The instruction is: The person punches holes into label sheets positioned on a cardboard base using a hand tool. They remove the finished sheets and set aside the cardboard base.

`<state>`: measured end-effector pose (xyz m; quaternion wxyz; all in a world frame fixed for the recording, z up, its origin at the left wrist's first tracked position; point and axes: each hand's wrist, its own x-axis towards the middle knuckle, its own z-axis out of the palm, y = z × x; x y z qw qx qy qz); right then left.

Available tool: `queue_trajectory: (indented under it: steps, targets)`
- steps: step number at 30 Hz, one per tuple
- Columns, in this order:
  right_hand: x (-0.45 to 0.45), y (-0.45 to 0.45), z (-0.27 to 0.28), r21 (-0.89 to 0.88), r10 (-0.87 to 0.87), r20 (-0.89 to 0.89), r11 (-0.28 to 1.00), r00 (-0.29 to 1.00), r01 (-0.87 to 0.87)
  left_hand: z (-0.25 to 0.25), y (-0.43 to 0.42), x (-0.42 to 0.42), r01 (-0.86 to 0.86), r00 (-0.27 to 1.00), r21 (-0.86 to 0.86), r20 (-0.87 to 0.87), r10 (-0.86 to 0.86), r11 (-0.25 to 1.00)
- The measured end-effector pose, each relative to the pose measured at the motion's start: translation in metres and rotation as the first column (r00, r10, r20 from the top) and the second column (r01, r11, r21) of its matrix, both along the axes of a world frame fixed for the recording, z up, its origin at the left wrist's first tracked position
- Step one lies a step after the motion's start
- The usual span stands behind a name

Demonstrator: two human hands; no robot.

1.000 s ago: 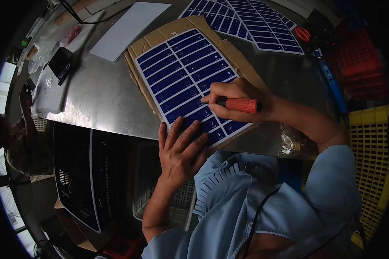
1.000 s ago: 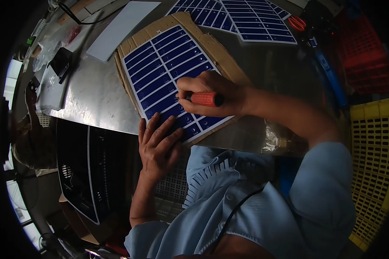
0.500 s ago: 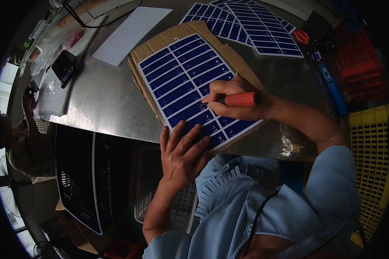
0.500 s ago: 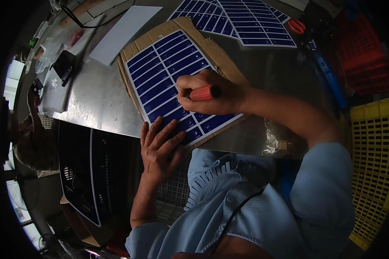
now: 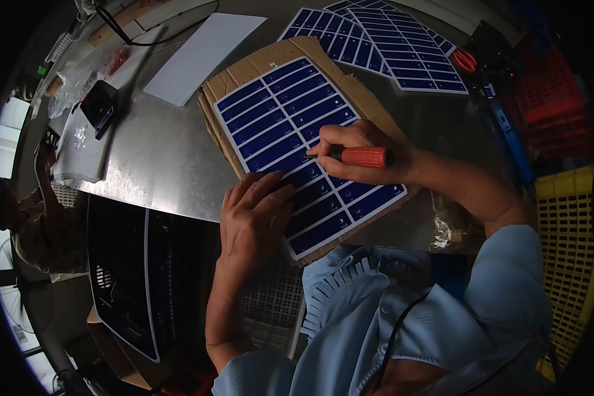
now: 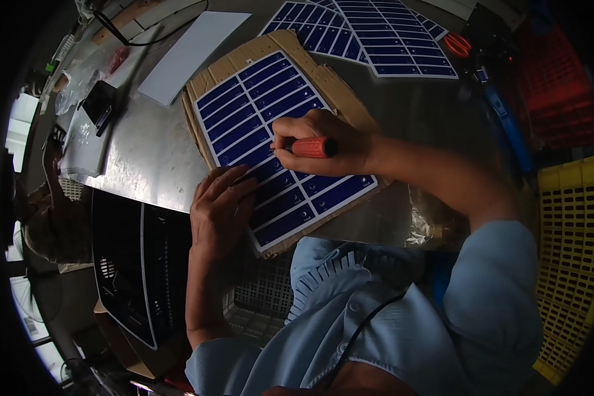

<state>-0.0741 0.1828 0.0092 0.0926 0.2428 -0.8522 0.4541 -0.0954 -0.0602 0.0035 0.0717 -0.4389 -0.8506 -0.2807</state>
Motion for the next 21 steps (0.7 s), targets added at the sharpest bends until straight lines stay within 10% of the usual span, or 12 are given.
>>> queue_trajectory:
  steps: [10, 15, 21]
  targets:
    - [-0.015, -0.011, 0.013, 0.258, 0.086, -0.035, 0.963, 0.996, -0.074, -0.019, 0.004, -0.013, 0.023, 0.996, 0.047, -0.085, -0.019, 0.999]
    - [-0.01, -0.003, 0.002, -0.079, 0.015, 0.059, 0.997, 0.998, -0.01, -0.021, 0.005, -0.014, 0.027, 0.993, 0.054, -0.116, -0.02, 0.998]
    - [-0.009, 0.002, 0.006, -0.075, -0.07, 0.094, 0.994, 0.993, 0.077, -0.022, 0.003, -0.015, 0.026, 0.996, 0.049, -0.092, -0.021, 0.998]
